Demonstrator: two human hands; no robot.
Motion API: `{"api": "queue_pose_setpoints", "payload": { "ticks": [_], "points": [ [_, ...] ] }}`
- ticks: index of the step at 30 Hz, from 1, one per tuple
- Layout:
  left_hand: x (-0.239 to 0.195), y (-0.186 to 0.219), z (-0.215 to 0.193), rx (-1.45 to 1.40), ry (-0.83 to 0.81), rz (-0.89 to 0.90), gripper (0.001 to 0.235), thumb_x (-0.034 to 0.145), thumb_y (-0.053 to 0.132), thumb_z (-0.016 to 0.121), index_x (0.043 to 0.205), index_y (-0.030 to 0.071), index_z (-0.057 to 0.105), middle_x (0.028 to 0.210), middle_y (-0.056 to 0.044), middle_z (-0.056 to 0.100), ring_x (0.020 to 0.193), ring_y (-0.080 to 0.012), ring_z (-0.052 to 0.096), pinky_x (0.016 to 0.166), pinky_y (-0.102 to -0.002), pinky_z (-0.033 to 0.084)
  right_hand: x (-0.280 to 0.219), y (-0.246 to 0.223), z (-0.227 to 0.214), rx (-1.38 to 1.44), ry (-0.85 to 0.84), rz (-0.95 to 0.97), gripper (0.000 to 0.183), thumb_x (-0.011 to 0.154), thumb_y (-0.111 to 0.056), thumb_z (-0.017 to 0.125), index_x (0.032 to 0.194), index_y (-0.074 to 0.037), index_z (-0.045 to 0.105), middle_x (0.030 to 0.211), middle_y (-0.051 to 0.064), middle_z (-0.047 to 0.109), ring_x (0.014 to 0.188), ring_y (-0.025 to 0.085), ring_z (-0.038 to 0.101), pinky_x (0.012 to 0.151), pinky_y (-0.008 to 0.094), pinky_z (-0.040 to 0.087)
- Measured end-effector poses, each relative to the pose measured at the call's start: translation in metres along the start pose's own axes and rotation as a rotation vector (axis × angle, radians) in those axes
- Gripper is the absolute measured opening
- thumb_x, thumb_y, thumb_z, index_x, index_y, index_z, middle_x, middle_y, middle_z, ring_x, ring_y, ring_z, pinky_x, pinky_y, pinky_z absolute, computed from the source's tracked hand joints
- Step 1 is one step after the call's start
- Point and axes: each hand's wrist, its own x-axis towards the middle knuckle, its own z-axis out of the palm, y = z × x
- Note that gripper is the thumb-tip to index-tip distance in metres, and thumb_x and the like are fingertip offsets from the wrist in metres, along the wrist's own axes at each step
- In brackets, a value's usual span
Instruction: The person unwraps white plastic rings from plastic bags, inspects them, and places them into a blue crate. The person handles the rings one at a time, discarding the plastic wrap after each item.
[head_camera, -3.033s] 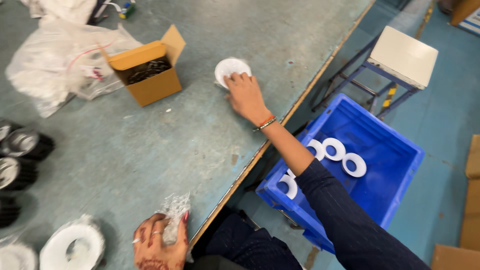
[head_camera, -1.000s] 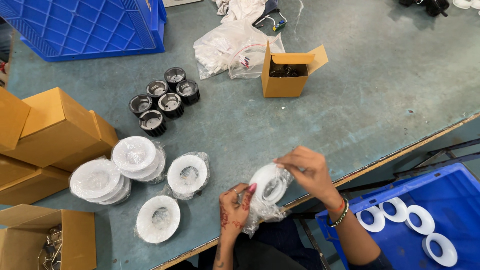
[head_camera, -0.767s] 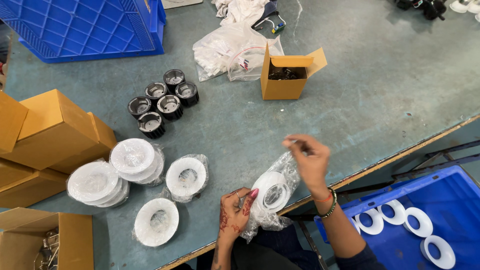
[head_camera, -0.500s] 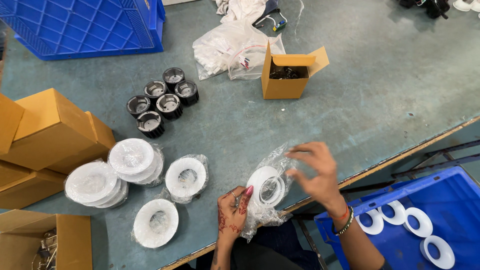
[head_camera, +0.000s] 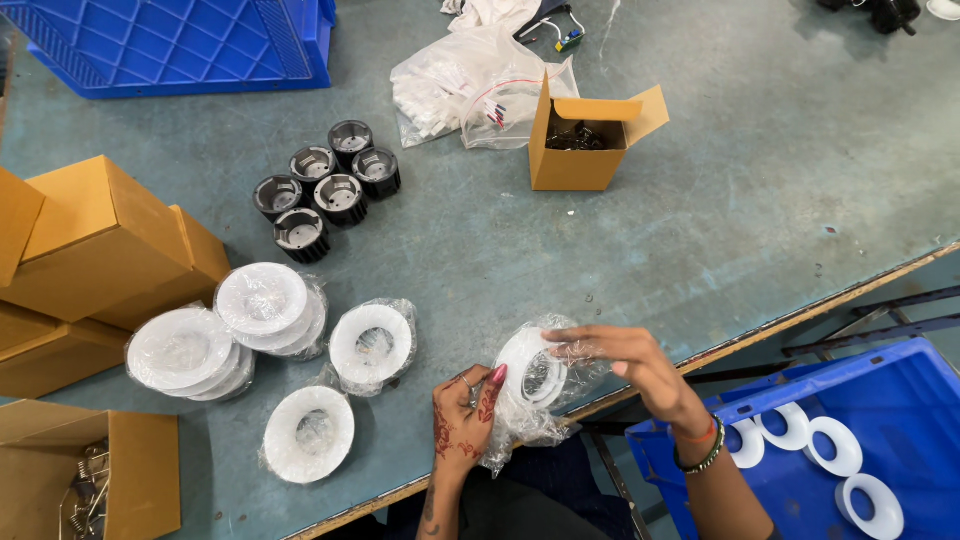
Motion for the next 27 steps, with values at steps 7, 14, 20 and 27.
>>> {"api": "queue_pose_setpoints", "payload": {
  "ticks": [7, 14, 20, 27],
  "points": [
    [-0.002, 0.002, -0.002, 0.038, -0.113, 0.003, 0.028, 0.093, 0.024, 0.071, 0.081, -0.001, 0.07, 0.059, -0.012, 0.058, 0.051, -0.0195, 0.052, 0.052, -0.034, 0.042, 0.006, 0.016, 0.004, -0.166, 0.008, 0.63, 0.044, 0.091, -0.014, 0.069, 0.133, -0.009, 0.075, 0.088, 0.031, 0.075, 0.066, 0.033, 0.051, 0.062, 0.047, 0.039],
    [-0.004, -0.005, -0.003, 0.057, -0.207, -0.011, 0.036, 0.098, 0.025, 0.07, 0.077, -0.004, 0.062, 0.061, -0.014, 0.051, 0.054, -0.0208, 0.047, 0.055, -0.034, 0.042, 0.016, -0.001, 0.031, -0.397, 0.096, 0.192, 0.063, 0.069, -0.007, 0.078, 0.131, -0.011, 0.066, 0.116, 0.007, 0.075, 0.054, 0.013, 0.055, 0.052, 0.028, 0.049],
    [-0.008, -0.009, 0.004, -0.015, -0.06, 0.017, 0.03, 0.096, 0.024, 0.067, 0.082, -0.001, 0.066, 0.061, -0.01, 0.058, 0.054, -0.0158, 0.052, 0.055, -0.033, 0.044, 0.011, 0.001, 0.028, -0.501, 0.332, 0.124, 0.066, 0.063, -0.003, 0.076, 0.128, -0.011, 0.069, 0.107, 0.005, 0.08, 0.052, 0.013, 0.059, 0.05, 0.026, 0.051],
    [-0.009, -0.021, -0.001, 0.004, 0.125, -0.129, 0.032, 0.095, 0.024, 0.069, 0.074, 0.001, 0.061, 0.056, -0.006, 0.043, 0.057, -0.0101, 0.037, 0.05, -0.031, 0.034, -0.01, 0.025, -0.015, -0.353, 0.849, 0.036, 0.039, 0.094, 0.008, 0.065, 0.131, -0.001, 0.067, 0.116, 0.012, 0.071, 0.099, 0.014, 0.069, 0.084, 0.029, 0.059]
  ]
}}
